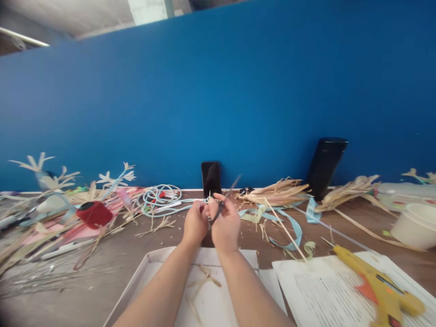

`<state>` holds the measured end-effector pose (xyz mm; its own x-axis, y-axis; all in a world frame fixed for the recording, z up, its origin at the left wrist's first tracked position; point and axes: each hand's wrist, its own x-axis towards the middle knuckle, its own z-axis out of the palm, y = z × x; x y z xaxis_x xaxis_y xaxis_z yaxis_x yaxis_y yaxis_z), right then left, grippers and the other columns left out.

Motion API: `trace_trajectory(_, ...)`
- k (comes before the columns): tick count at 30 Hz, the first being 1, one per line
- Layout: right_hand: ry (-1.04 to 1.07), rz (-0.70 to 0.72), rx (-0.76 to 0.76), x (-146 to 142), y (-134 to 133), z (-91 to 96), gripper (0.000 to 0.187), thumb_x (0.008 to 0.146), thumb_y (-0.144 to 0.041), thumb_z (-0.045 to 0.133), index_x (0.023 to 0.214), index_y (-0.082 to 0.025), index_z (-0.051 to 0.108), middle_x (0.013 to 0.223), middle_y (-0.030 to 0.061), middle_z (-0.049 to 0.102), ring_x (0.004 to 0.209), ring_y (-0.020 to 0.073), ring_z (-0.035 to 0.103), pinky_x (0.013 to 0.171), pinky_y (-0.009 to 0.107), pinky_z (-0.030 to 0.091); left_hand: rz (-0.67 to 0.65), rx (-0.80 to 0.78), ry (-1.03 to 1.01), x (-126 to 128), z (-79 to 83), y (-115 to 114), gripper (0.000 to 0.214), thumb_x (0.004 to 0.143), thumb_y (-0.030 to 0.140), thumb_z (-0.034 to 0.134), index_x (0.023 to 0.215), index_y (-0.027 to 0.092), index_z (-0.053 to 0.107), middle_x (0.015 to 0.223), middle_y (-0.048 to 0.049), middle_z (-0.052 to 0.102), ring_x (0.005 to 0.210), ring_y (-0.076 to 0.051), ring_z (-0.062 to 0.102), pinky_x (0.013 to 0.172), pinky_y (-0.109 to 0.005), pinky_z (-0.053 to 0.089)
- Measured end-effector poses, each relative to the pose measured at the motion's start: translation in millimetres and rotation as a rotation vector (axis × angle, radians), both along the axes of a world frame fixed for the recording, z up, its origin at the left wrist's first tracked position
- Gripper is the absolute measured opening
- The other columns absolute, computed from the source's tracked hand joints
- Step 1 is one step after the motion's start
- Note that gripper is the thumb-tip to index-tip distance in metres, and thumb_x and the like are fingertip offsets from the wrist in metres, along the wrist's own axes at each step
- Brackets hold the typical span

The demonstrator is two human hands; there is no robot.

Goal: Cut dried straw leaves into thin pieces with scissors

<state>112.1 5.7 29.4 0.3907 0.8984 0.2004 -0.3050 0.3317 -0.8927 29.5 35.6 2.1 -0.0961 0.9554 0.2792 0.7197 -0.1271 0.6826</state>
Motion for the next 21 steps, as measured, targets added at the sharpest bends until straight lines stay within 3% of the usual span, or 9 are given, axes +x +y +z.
trace_trajectory(4, 0.06, -0.088, -0.087, 21, 19, -17.6, 0.039, 0.066, -0.035, 0.07, 0.101, -0.019, 0.06, 0.067, 0.0001, 0.066, 0.059, 0.0128, 0.06, 0.054, 0.022, 0.047, -0.043, 0.153, -0.127, 0, -8.2, 8, 0.015, 0.085, 0.024, 0.039, 0.091, 0.02, 0.052, 0.089, -0.0028, 0.063, 0.084, -0.013, 0.058, 0.076, -0.024, 0.042)
trace_trajectory(8, -0.082, -0.112, -0.152, 29, 23, -25.9, 0.045, 0.063, -0.033, 0.072, 0.104, -0.021, 0.062, 0.068, -0.0002, 0.066, 0.061, 0.0139, 0.06, 0.051, 0.021, 0.044, -0.16, 0.183, -0.253, 2, -12.2, 9, 0.017, 0.085, 0.024, 0.041, 0.097, 0.02, 0.053, 0.092, -0.0035, 0.063, 0.087, -0.012, 0.058, 0.079, -0.024, 0.043)
trace_trajectory(12, -0.17, -0.09, -0.15, 29, 22, -26.5, 0.045, 0.062, -0.035, 0.072, 0.103, -0.02, 0.062, 0.074, 0.0016, 0.069, 0.065, 0.0156, 0.062, 0.06, 0.025, 0.047, -0.232, 0.194, -0.323, 2, -12.2, 9, 0.017, 0.084, 0.022, 0.044, 0.098, 0.019, 0.054, 0.094, -0.0048, 0.063, 0.088, -0.013, 0.058, 0.081, -0.026, 0.044)
trace_trajectory(17, -0.167, 0.002, -0.119, 29, 25, -29.9, 0.053, 0.063, -0.032, 0.071, 0.112, -0.02, 0.056, 0.081, 0.0029, 0.068, 0.073, 0.0176, 0.063, 0.071, 0.03, 0.048, -0.263, 0.263, -0.286, 2, -13.3, 9, 0.019, 0.082, 0.018, 0.047, 0.098, 0.02, 0.056, 0.093, -0.0055, 0.062, 0.087, -0.016, 0.057, 0.08, -0.03, 0.044)
trace_trajectory(21, -0.231, -0.028, -0.137, 30, 25, -28.4, 0.053, 0.063, -0.032, 0.069, 0.113, -0.019, 0.057, 0.077, 0.0021, 0.067, 0.067, 0.0168, 0.061, 0.066, 0.028, 0.047, -0.303, 0.286, -0.25, 4, -12.6, 7, 0.022, 0.079, 0.014, 0.049, 0.098, 0.021, 0.058, 0.093, -0.0055, 0.062, 0.088, -0.017, 0.057, 0.081, -0.031, 0.044)
